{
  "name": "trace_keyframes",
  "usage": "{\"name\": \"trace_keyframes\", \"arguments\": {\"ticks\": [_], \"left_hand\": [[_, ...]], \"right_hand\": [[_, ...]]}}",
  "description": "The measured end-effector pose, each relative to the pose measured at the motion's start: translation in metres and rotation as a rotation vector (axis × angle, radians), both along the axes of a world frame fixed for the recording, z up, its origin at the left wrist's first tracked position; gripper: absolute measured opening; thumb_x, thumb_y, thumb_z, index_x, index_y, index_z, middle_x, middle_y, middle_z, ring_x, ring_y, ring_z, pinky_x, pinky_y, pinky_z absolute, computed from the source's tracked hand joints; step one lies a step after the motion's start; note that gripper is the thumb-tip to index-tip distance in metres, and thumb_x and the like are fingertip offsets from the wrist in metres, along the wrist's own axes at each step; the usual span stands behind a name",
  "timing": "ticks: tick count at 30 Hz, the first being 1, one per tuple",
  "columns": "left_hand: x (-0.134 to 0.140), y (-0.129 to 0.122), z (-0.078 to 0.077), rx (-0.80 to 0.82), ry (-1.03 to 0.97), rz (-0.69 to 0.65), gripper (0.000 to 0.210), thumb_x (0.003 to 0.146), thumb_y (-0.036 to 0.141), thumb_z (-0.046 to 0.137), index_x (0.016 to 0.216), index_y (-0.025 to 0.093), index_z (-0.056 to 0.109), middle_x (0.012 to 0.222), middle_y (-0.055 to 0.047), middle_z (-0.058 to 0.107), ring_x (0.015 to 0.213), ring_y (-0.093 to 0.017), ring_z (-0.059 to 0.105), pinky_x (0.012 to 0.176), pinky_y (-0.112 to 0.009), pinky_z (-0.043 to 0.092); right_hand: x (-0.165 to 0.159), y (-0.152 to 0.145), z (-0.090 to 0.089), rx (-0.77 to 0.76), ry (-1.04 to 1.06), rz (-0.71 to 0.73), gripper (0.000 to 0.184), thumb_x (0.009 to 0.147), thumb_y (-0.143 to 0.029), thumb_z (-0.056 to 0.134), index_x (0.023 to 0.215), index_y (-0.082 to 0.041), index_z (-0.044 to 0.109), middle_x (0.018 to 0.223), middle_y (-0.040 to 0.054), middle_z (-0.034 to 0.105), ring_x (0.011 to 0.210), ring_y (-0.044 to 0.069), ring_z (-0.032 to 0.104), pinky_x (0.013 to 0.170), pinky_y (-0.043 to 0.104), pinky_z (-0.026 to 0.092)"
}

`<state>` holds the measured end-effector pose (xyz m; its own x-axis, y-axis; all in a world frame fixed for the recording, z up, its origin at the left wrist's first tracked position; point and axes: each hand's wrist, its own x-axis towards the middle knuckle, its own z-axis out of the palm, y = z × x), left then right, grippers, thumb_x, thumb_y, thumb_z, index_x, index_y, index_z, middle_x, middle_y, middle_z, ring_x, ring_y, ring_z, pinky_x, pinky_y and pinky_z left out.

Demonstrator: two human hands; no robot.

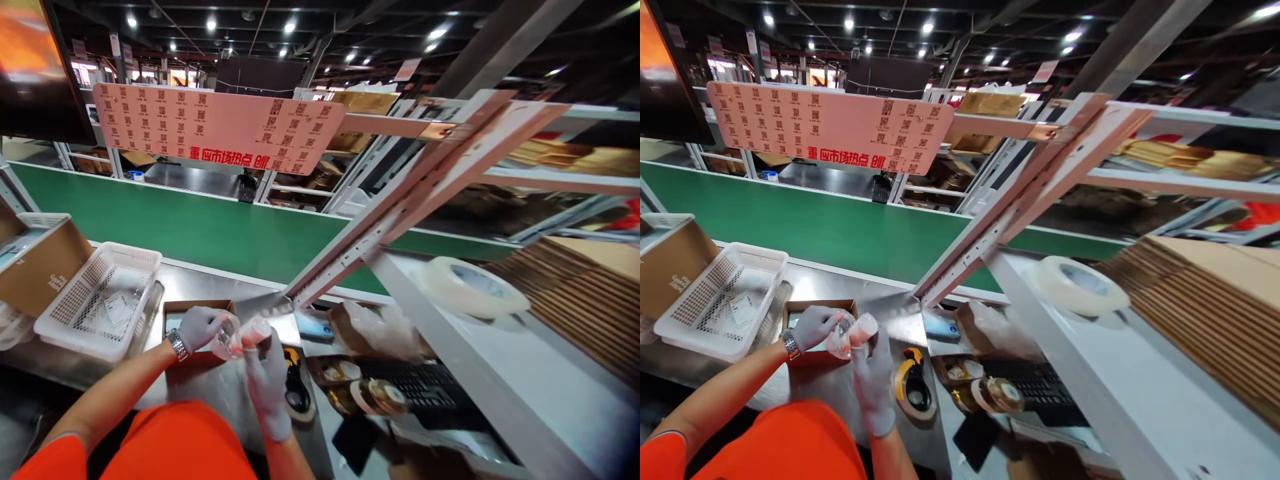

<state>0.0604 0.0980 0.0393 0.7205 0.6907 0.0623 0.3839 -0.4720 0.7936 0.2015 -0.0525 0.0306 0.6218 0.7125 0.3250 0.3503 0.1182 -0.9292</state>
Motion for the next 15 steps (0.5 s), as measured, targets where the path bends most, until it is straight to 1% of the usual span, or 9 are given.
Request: {"name": "trace_keyframes", "arguments": {"ticks": [2, 3, 4, 5, 7, 9, 10, 12, 15], "left_hand": [[0.001, 0.001, -0.001, 0.000, -0.007, -0.016, 0.052, 0.117, 0.038, 0.046, 0.114, 0.022, 0.096, 0.102, -0.008, 0.092, 0.091, -0.022, 0.079, 0.079, -0.029, 0.045], [0.001, 0.001, -0.002, 0.020, 0.018, 0.003, 0.052, 0.118, 0.038, 0.047, 0.109, 0.021, 0.095, 0.100, -0.009, 0.091, 0.089, -0.022, 0.078, 0.078, -0.030, 0.044], [0.001, 0.001, -0.003, 0.048, 0.054, 0.033, 0.052, 0.118, 0.038, 0.047, 0.103, 0.019, 0.094, 0.097, -0.010, 0.090, 0.087, -0.022, 0.077, 0.076, -0.030, 0.042], [0.001, 0.002, -0.005, 0.081, 0.093, 0.068, 0.053, 0.118, 0.038, 0.049, 0.097, 0.018, 0.092, 0.095, -0.011, 0.089, 0.085, -0.022, 0.076, 0.074, -0.031, 0.040], [0.000, 0.003, -0.008, 0.148, 0.148, 0.128, 0.054, 0.118, 0.039, 0.050, 0.087, 0.016, 0.088, 0.089, -0.012, 0.087, 0.081, -0.021, 0.073, 0.072, -0.032, 0.036], [-0.002, 0.004, -0.008, 0.194, 0.141, 0.162, 0.054, 0.119, 0.039, 0.050, 0.083, 0.017, 0.085, 0.087, -0.011, 0.085, 0.080, -0.020, 0.072, 0.072, -0.032, 0.035], [-0.003, 0.005, -0.008, 0.210, 0.125, 0.174, 0.053, 0.119, 0.038, 0.050, 0.083, 0.018, 0.084, 0.087, -0.010, 0.084, 0.079, -0.020, 0.071, 0.072, -0.032, 0.036], [-0.007, 0.008, -0.005, 0.250, 0.098, 0.191, 0.051, 0.118, 0.037, 0.052, 0.082, 0.019, 0.083, 0.086, -0.009, 0.083, 0.078, -0.019, 0.069, 0.072, -0.032, 0.036], [-0.012, 0.013, 0.001, 0.337, 0.105, 0.208, 0.050, 0.118, 0.038, 0.056, 0.079, 0.020, 0.082, 0.085, -0.009, 0.082, 0.077, -0.020, 0.068, 0.071, -0.032, 0.036]], "right_hand": [[-0.004, 0.006, -0.021, -0.055, -0.002, -0.040, 0.047, 0.101, -0.058, 0.078, 0.132, -0.024, 0.069, 0.121, 0.0140, 0.087, 0.105, 0.028, 0.084, 0.089, 0.039, 0.071], [-0.005, 0.009, -0.030, -0.078, -0.007, -0.047, 0.053, 0.100, -0.054, 0.078, 0.140, -0.022, 0.067, 0.125, 0.0165, 0.088, 0.107, 0.029, 0.086, 0.089, 0.041, 0.072], [-0.006, 0.012, -0.038, -0.104, -0.026, -0.022, 0.055, 0.099, -0.049, 0.076, 0.145, -0.021, 0.065, 0.126, 0.0174, 0.089, 0.107, 0.030, 0.088, 0.089, 0.041, 0.074], [-0.006, 0.015, -0.044, -0.130, -0.062, 0.037, 0.053, 0.099, -0.042, 0.073, 0.147, -0.021, 0.065, 0.127, 0.0174, 0.089, 0.108, 0.030, 0.089, 0.091, 0.042, 0.074], [-0.004, 0.019, -0.048, -0.178, -0.175, 0.207, 0.046, 0.100, -0.030, 0.065, 0.145, -0.023, 0.069, 0.129, 0.0157, 0.090, 0.113, 0.029, 0.090, 0.099, 0.043, 0.075], [0.001, 0.023, -0.044, -0.211, -0.286, 0.360, 0.049, 0.101, -0.022, 0.059, 0.148, -0.025, 0.073, 0.135, 0.0140, 0.090, 0.120, 0.028, 0.089, 0.106, 0.043, 0.073], [0.004, 0.026, -0.039, -0.218, -0.327, 0.407, 0.052, 0.102, -0.020, 0.056, 0.151, -0.026, 0.073, 0.139, 0.0136, 0.089, 0.122, 0.028, 0.088, 0.108, 0.043, 0.073], [0.011, 0.034, -0.028, -0.224, -0.391, 0.471, 0.057, 0.103, -0.017, 0.054, 0.156, -0.027, 0.072, 0.147, 0.0134, 0.086, 0.130, 0.028, 0.086, 0.113, 0.044, 0.071], [0.017, 0.048, -0.008, -0.285, -0.502, 0.577, 0.063, 0.100, -0.010, 0.053, 0.159, -0.025, 0.070, 0.165, 0.0138, 0.077, 0.151, 0.028, 0.076, 0.126, 0.045, 0.064]]}}
